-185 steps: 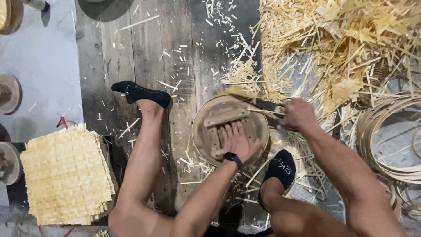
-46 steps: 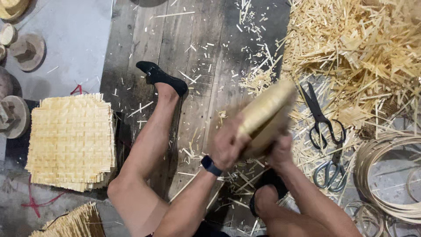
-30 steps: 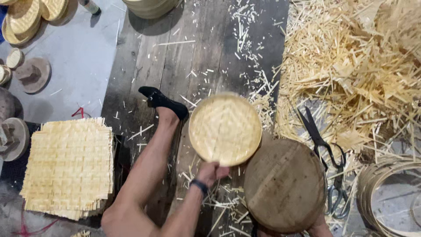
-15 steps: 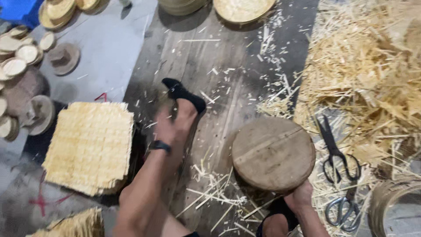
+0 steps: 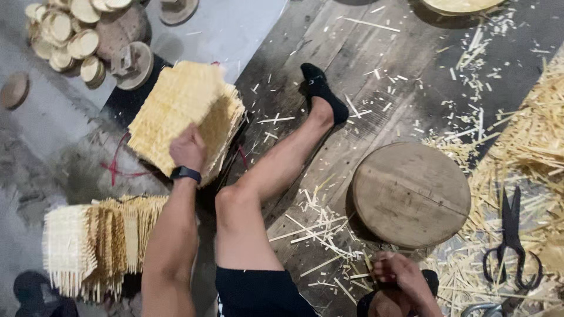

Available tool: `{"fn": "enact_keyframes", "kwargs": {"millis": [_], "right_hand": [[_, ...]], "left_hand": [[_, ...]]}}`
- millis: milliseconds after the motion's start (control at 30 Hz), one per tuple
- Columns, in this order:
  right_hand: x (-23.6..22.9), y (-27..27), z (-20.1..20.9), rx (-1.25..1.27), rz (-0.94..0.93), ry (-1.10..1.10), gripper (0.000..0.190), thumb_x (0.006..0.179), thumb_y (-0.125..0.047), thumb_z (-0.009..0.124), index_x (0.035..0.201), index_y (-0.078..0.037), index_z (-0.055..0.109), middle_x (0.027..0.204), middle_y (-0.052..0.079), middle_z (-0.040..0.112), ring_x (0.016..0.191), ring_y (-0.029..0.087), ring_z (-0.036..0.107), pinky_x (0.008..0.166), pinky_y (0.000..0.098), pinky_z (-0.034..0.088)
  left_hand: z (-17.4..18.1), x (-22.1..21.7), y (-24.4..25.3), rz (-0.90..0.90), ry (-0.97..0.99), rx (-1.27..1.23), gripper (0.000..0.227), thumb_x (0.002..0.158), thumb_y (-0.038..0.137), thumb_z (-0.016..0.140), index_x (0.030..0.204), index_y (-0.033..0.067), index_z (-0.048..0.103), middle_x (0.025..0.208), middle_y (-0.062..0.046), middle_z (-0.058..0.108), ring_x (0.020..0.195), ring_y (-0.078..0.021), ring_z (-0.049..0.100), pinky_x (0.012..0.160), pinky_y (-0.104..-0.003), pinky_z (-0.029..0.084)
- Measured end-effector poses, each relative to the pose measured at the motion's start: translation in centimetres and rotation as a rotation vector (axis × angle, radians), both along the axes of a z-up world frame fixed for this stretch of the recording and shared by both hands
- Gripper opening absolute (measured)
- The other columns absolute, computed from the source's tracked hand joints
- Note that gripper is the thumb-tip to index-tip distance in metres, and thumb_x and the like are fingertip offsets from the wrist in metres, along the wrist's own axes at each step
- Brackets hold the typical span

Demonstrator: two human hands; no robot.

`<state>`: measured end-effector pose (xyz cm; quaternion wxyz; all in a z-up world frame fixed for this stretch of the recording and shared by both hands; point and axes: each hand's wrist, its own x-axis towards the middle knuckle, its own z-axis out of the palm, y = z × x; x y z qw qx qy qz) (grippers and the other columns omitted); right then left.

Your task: The person constructs bamboo steamer baskets, using shears to trim excess bamboo from a woven base held in a wooden jig, placing a circular frame around the base, and then fitting the woven material into the basket structure.

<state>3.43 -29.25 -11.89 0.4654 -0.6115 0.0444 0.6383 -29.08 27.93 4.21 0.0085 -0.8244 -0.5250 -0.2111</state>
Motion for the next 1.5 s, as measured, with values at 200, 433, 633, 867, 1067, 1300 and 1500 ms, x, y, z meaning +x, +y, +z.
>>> {"fn": "enact_keyframes", "kwargs": {"millis": [200, 433, 633, 867, 1067, 1300, 1500], "right_hand": [[-1.2, 0.3, 2.8, -0.190, -0.212, -0.054, 0.038, 0.102, -0.025, 0.056, 0.123, 0.007, 0.063, 0.097, 0.017, 0.071, 0.085, 0.025, 0.067, 0.076, 0.0382, 0.056], [-0.8, -0.6, 0.2, -0.085, -0.151, -0.120, 0.037, 0.102, -0.022, 0.055, 0.123, 0.007, 0.062, 0.100, 0.020, 0.073, 0.085, 0.028, 0.070, 0.076, 0.0408, 0.059], [-0.6, -0.5, 1.4, -0.083, -0.265, -0.121, 0.037, 0.106, -0.023, 0.054, 0.125, 0.008, 0.061, 0.101, 0.018, 0.068, 0.087, 0.026, 0.068, 0.077, 0.0395, 0.057], [-0.6, -0.5, 1.8, -0.122, -0.234, -0.147, 0.036, 0.106, -0.020, 0.055, 0.123, 0.011, 0.062, 0.100, 0.021, 0.069, 0.085, 0.028, 0.067, 0.076, 0.0397, 0.057], [-0.4, -1.7, -0.1, -0.035, -0.275, -0.134, 0.036, 0.105, -0.021, 0.054, 0.122, 0.010, 0.062, 0.098, 0.019, 0.069, 0.083, 0.027, 0.067, 0.074, 0.0389, 0.058], [0.0, -2.5, -1.1, 0.070, -0.296, -0.092, 0.038, 0.105, -0.022, 0.054, 0.119, 0.012, 0.062, 0.099, 0.021, 0.069, 0.085, 0.028, 0.069, 0.075, 0.0410, 0.058], [-0.2, -3.1, -2.4, 0.046, -0.347, -0.134, 0.036, 0.105, -0.022, 0.053, 0.119, 0.010, 0.064, 0.096, 0.018, 0.068, 0.081, 0.027, 0.068, 0.071, 0.0378, 0.057]], "left_hand": [[3.7, -3.6, -2.6, -0.004, 0.109, -0.308, 0.025, 0.091, 0.036, 0.073, 0.102, 0.0147, 0.080, 0.112, -0.014, 0.075, 0.098, -0.0313, 0.071, 0.090, -0.044, 0.056], [-4.8, -6.7, -1.5, -0.004, 0.421, -0.399, 0.087, 0.068, 0.055, 0.086, 0.136, 0.0085, 0.058, 0.158, -0.028, 0.039, 0.144, -0.0470, 0.041, 0.113, -0.048, 0.042], [-4.3, -8.6, -1.1, -0.156, 0.220, -0.459, 0.039, 0.088, 0.036, 0.076, 0.102, 0.0006, 0.068, 0.113, -0.025, 0.073, 0.124, -0.0390, 0.066, 0.115, -0.046, 0.050], [8.4, -2.9, -0.3, 0.233, -0.466, 0.337, 0.022, 0.109, 0.011, 0.052, 0.115, 0.0095, 0.073, 0.104, -0.016, 0.076, 0.092, -0.0303, 0.075, 0.080, -0.042, 0.060], [11.9, 0.8, -2.1, -0.311, -0.065, 0.278, 0.025, 0.097, 0.000, 0.060, 0.117, 0.0054, 0.074, 0.114, -0.019, 0.075, 0.103, -0.0351, 0.072, 0.089, -0.044, 0.059], [4.7, -5.5, 8.4, 0.415, -0.709, -0.021, 0.020, 0.091, 0.005, 0.057, 0.096, -0.0016, 0.075, 0.097, -0.023, 0.075, 0.089, -0.0413, 0.069, 0.077, -0.045, 0.056], [12.4, 2.3, -2.4, -0.045, -0.439, 0.505, 0.023, 0.115, 0.009, 0.052, 0.125, -0.0050, 0.067, 0.116, -0.024, 0.075, 0.105, -0.0377, 0.074, 0.091, -0.043, 0.059]]}}
